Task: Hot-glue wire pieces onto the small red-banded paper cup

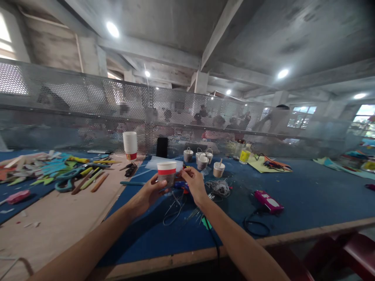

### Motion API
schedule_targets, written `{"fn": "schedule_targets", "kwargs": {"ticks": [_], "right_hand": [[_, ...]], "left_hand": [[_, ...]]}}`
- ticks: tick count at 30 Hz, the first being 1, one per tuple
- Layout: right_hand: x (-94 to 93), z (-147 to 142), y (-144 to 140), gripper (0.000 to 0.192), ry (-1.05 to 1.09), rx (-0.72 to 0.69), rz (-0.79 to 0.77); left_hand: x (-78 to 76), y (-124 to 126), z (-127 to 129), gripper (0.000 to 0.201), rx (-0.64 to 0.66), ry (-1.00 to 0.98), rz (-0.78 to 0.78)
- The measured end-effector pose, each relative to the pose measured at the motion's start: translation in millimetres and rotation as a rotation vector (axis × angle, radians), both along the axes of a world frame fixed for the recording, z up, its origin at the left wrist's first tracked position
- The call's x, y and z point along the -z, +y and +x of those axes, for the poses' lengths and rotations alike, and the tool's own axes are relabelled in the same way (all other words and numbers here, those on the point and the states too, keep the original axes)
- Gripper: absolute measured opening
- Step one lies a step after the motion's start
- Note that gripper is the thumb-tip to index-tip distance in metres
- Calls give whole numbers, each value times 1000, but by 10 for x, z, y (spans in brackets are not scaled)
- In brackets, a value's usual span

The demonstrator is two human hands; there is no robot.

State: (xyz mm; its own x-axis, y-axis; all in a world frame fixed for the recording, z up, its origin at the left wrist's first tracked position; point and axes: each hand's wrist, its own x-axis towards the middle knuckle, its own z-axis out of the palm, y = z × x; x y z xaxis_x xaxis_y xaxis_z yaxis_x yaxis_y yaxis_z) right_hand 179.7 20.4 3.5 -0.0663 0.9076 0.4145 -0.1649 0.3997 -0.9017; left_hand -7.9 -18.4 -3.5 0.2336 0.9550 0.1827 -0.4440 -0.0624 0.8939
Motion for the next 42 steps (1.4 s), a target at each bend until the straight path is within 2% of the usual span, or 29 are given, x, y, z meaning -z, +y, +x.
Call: {"fn": "schedule_targets", "kwargs": {"ticks": [6, 20, 42], "right_hand": [[-30, -12, -36, 22, 41, -50, -25], [39, 11, 4, 26, -66, -11, -48], [4, 14, 21, 33, -1, -71, -54]], "left_hand": [[-11, -7, 2, 45, 7, 4, -7], [83, 55, -42, 48, 99, 9, 27], [36, 23, -47, 44, 111, 38, 25]]}}
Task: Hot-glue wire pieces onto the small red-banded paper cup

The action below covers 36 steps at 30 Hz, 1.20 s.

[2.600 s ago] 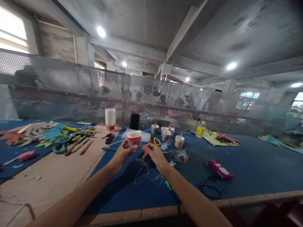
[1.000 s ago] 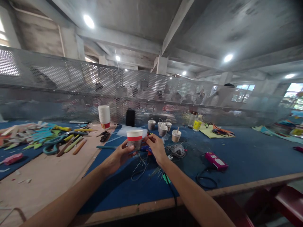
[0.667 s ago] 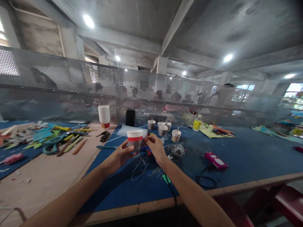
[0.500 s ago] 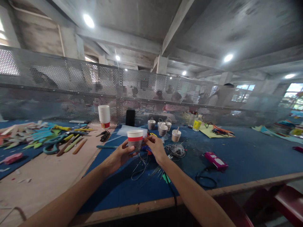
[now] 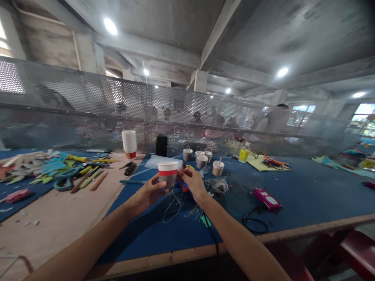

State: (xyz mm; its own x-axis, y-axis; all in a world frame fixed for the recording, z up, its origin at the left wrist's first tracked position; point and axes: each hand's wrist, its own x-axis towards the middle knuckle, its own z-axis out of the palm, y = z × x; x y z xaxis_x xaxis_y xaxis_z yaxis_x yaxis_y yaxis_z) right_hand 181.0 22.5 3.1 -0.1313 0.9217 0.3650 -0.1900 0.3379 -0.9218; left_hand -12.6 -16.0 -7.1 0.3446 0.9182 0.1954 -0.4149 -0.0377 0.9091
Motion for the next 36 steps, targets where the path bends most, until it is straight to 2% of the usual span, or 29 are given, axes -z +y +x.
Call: {"fn": "schedule_targets", "kwargs": {"ticks": [17, 22, 28, 36], "right_hand": [[20, -1, 5, 33, 37, -13, -67], [43, 2, 26, 28, 3, 24, -48], [51, 15, 38, 22, -19, 77, -24], [69, 14, 14, 21, -110, 92, 52]], "left_hand": [[-58, -25, 20, 43, -53, 69, -27], [-43, 10, 15, 39, -137, 131, 15], [-38, 25, 34, 37, -299, 81, -37], [-29, 44, 45, 37, -256, 92, 30]]}}
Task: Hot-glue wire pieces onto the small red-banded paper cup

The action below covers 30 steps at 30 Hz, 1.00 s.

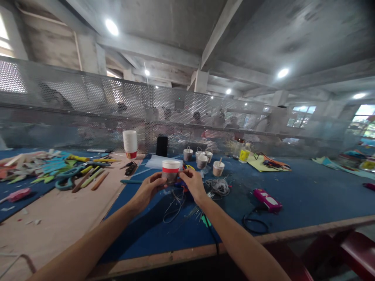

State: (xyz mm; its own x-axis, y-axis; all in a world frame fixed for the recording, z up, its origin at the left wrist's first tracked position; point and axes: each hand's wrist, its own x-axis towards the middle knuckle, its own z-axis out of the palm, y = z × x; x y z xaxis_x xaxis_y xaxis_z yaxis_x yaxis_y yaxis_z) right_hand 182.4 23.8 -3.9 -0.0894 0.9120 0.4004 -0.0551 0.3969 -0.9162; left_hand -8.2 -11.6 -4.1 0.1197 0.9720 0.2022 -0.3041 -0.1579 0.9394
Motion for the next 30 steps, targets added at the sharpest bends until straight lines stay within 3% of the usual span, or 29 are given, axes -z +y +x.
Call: {"fn": "schedule_targets", "kwargs": {"ticks": [4, 7, 30], "right_hand": [[23, -25, -21, 21, -61, -2, 50], [20, -40, -41, 22, -80, -1, 53], [-91, -24, -152, 22, -129, 20, 77]], "left_hand": [[-34, -35, 45, 47, 13, 36, 28], [-70, -72, 73, 51, -53, 82, 30], [-35, -61, 53, 45, -26, 41, 4]]}}
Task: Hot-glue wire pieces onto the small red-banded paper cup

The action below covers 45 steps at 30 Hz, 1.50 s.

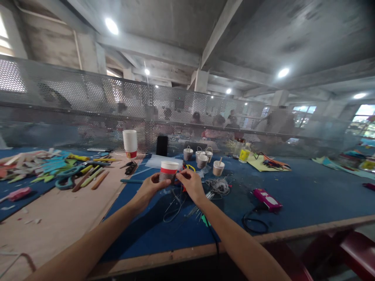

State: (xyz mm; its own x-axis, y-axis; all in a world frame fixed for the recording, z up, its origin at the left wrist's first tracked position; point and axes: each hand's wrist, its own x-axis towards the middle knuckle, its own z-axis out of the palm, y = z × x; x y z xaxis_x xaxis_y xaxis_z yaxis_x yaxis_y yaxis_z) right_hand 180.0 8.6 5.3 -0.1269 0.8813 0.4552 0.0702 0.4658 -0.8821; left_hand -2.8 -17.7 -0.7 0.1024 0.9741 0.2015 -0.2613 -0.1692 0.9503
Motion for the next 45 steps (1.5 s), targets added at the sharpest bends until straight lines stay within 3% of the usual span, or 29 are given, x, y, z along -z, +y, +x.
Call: {"fn": "schedule_targets", "kwargs": {"ticks": [8, 19, 26, 35, 45], "right_hand": [[34, 8, 39, 22, 14, -21, -3], [79, 17, 97, 19, 57, -73, -39], [91, 10, 119, 23, 111, -104, -61], [70, -35, 13, 21, -16, -107, 12], [139, -48, -44, 13, -400, -23, 230]], "left_hand": [[-66, -50, 29, 42, 1, -13, -25], [45, 43, -31, 41, 78, 7, -11], [10, 26, -3, 41, 114, -73, -29], [2, 41, -27, 42, 49, -207, -76], [35, 78, -63, 36, 94, -301, -97]]}}
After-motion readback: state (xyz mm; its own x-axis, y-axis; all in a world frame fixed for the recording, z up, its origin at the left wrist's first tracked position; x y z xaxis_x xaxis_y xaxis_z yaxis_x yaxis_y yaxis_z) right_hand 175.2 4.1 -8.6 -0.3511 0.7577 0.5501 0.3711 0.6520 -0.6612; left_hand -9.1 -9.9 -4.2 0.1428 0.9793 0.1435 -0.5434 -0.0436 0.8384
